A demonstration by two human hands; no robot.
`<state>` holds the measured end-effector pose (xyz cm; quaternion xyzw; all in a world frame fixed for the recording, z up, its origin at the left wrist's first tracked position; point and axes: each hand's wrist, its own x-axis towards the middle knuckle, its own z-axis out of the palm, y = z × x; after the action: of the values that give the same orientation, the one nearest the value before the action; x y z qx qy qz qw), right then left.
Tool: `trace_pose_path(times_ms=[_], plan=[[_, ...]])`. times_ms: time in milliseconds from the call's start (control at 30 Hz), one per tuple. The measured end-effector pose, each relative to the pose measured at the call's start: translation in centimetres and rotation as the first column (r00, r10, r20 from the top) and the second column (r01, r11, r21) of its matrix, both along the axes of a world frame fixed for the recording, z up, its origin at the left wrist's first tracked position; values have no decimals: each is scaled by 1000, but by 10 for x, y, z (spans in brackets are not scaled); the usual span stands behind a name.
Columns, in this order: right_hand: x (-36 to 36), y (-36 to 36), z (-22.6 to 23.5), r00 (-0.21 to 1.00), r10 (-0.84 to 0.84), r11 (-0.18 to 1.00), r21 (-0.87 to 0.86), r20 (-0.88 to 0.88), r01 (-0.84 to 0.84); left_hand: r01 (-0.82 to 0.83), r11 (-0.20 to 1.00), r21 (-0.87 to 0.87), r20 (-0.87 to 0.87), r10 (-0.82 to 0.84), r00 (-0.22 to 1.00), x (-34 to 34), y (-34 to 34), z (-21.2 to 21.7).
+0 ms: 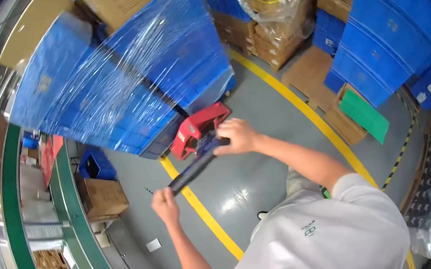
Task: Organizing and checking inventory on a factory floor, including sorting parts into bins and moving loaded pallets with a pallet jack.
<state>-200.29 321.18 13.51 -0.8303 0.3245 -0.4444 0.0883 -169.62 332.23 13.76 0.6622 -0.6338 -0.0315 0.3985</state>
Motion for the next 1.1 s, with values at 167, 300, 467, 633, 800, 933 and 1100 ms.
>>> trace_pose_path(times_ms=[167,300,467,633,800,933,1100], plan=[[51,-115,23,976,-17,999,-27,215,23,-274,941,-196,-160,245,956,25,-117,28],[74,-193,39,955,42,999,4,292,-45,-477,874,-91,-214,450,867,12,-183,70],[70,-330,38,950,203,970,87,237,-229,-790,613,-17,89,788,610,-36,-230,56],[88,-431,31,873,403,894,87,275,-440,-852,517,-78,222,842,491,-112,-277,62],[141,-441,53,851,437,841,203,291,-502,-937,337,-93,260,917,304,-38,-288,62],[154,-468,44,850,463,855,129,250,-503,-965,242,-105,286,936,204,-12,-310,49],[164,-464,45,821,489,830,131,294,-541,-894,305,-329,451,882,135,-25,-309,56]])
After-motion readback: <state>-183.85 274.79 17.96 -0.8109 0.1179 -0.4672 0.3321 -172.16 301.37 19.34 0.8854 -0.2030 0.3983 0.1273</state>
